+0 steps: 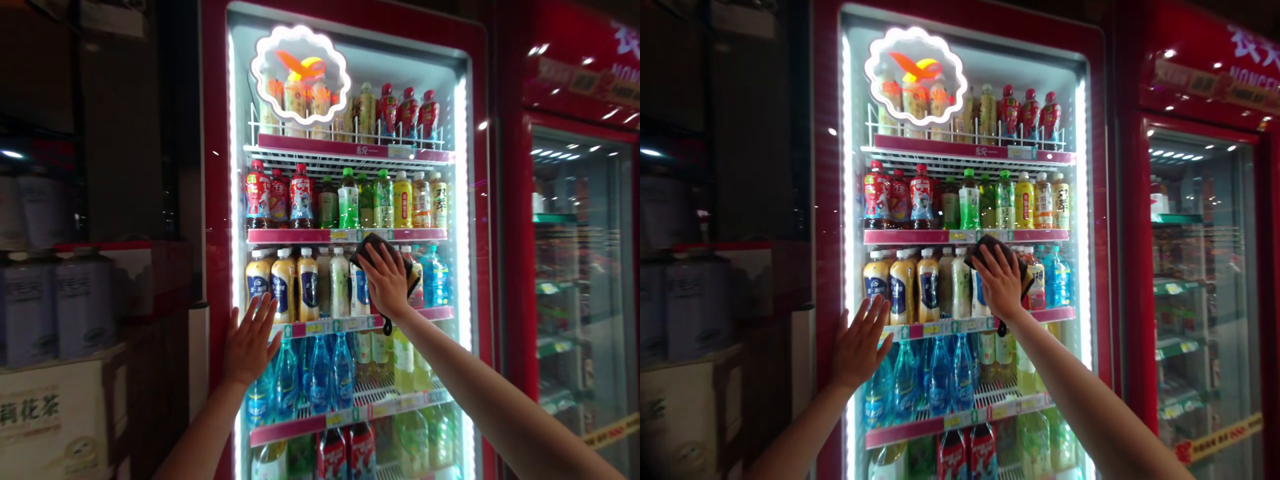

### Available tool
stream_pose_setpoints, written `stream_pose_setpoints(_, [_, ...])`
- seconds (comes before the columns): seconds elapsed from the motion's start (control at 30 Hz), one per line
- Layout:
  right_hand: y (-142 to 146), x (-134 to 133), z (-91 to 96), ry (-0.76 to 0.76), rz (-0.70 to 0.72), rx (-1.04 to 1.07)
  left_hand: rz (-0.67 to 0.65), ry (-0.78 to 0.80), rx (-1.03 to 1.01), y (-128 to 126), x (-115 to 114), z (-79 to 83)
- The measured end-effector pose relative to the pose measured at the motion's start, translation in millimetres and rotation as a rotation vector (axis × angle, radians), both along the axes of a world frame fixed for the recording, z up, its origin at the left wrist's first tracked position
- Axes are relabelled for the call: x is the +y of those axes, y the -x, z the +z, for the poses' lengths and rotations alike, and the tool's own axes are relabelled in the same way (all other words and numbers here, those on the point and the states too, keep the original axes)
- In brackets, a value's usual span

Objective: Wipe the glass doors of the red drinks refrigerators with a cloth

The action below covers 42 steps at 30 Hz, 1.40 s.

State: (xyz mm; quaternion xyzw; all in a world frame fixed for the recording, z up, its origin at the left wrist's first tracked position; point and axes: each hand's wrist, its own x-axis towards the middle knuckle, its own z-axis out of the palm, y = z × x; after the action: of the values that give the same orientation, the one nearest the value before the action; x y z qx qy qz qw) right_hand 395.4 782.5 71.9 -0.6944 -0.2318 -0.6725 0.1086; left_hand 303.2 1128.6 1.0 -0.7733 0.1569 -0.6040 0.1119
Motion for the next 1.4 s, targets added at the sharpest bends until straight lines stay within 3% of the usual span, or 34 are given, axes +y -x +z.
stream_pose_setpoints(0.1, [-4,-5,26.5,0.059,0.009,0.007,0.014,-0.017,-0.023,-1,0,0.7])
stream_pose_setpoints(0.2, [-17,-29,46.8,-0.105,0.004,-0.015,0.027,-0.024,-0.042,-2,1,0.7])
stream_pose_setpoints(0.27, [-23,-44,37.4,-0.245,-0.009,-0.031,0.031,-0.021,-0.049,-3,1,0.4])
stream_pose_setpoints(0.33, [-24,-51,14.6,-0.321,-0.024,-0.039,0.037,-0.018,-0.049,-3,1,0.3])
stream_pose_setpoints(0.43, [-18,-47,-9.3,-0.164,-0.015,-0.019,0.045,-0.013,-0.030,-2,0,0.5])
stream_pose_setpoints(0.53, [-16,-49,6.8,0.022,0.014,0.012,0.051,-0.016,-0.025,-1,1,1.1])
stream_pose_setpoints(0.6, [-21,-63,26.7,-0.023,0.011,0.021,0.062,-0.027,-0.032,-1,1,1.6])
stream_pose_setpoints(0.67, [-29,-83,34.0,-0.160,-0.003,0.029,0.068,-0.041,-0.030,-1,1,2.1])
stream_pose_setpoints(0.73, [-35,-101,19.9,-0.300,-0.019,0.037,0.068,-0.047,-0.024,0,1,2.2])
stream_pose_setpoints(0.8, [-37,-111,-8.0,-0.373,-0.044,0.044,0.085,-0.051,-0.017,1,0,2.0])
stream_pose_setpoints(0.9, [-30,-109,-35.3,-0.267,-0.061,0.062,0.122,-0.053,-0.008,2,-2,1.3])
stream_pose_setpoints(0.97, [-27,-107,-26.1,-0.138,-0.045,0.075,0.126,-0.054,0.002,2,-2,1.1])
stream_pose_setpoints(1.03, [-28,-112,-0.7,-0.082,-0.032,0.086,0.113,-0.056,0.016,2,-1,1.2])
stream_pose_setpoints(1.1, [-35,-125,23.1,-0.149,-0.053,0.101,0.105,-0.054,0.030,2,0,1.3])
stream_pose_setpoints(1.17, [-43,-139,29.2,-0.290,-0.074,0.113,0.110,-0.051,0.036,2,-1,1.3])
stream_pose_setpoints(1.3, [-49,-149,-11.4,-0.502,-0.099,0.106,0.131,-0.047,0.048,2,-2,0.9])
stream_pose_setpoints(1.4, [-44,-143,-32.1,-0.397,-0.087,0.117,0.123,-0.033,0.060,2,-3,1.4])
